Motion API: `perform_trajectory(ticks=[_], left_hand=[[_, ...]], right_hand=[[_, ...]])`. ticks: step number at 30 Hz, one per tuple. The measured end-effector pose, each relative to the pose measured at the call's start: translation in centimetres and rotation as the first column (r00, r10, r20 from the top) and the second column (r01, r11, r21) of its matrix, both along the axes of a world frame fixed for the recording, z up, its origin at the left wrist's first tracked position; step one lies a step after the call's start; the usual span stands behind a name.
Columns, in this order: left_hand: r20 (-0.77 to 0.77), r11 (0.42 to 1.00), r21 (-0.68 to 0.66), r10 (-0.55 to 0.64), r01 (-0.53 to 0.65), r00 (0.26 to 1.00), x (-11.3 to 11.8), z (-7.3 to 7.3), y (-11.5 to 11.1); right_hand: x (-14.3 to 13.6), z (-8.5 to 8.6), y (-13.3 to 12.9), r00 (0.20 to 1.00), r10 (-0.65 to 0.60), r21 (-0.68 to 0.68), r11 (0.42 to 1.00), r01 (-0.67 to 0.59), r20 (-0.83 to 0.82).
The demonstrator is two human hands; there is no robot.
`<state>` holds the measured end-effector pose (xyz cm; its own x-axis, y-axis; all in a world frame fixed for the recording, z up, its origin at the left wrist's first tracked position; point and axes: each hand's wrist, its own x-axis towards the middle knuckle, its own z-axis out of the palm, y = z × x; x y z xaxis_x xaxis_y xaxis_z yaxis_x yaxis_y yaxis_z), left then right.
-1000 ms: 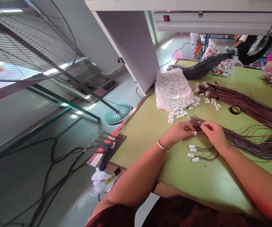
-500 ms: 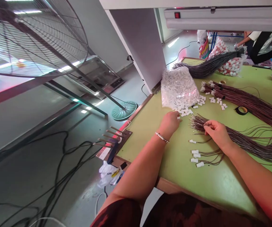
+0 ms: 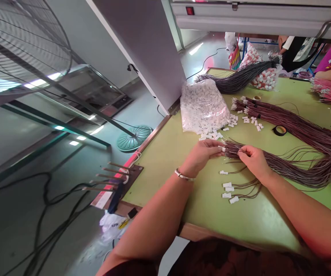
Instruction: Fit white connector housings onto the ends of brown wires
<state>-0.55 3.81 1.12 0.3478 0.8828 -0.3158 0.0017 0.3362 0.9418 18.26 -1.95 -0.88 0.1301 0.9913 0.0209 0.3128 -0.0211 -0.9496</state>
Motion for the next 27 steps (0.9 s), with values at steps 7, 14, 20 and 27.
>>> perform_trajectory(ticks=[7, 14, 20, 27], left_hand=[[0.283, 0.987, -0.155, 0.0, 0.046, 0.959, 1.4, -1.0, -1.0], [0.276, 0.988, -0.148, 0.011, 0.031, 0.961, 1.2, -0.6, -0.9], [0.217, 0.997, -0.079, 0.008, 0.009, 0.976, 1.6, -1.4, -1.1], [0.183, 0.998, -0.055, 0.018, -0.008, 0.983, 2.2, -1.5, -1.5]], right_hand=[[-0.1, 0.2, -0.1, 0.999, -0.004, 0.018, 1.0, 0.003, 0.038], [0.0, 0.4, -0.1, 0.99, -0.085, 0.014, 0.996, 0.084, 0.109], [-0.1, 0.0, -0.1, 0.993, -0.046, -0.002, 0.999, 0.047, 0.107], [-0.2, -0.3, 0.1, 0.996, -0.027, -0.02, 0.999, 0.029, 0.087]])
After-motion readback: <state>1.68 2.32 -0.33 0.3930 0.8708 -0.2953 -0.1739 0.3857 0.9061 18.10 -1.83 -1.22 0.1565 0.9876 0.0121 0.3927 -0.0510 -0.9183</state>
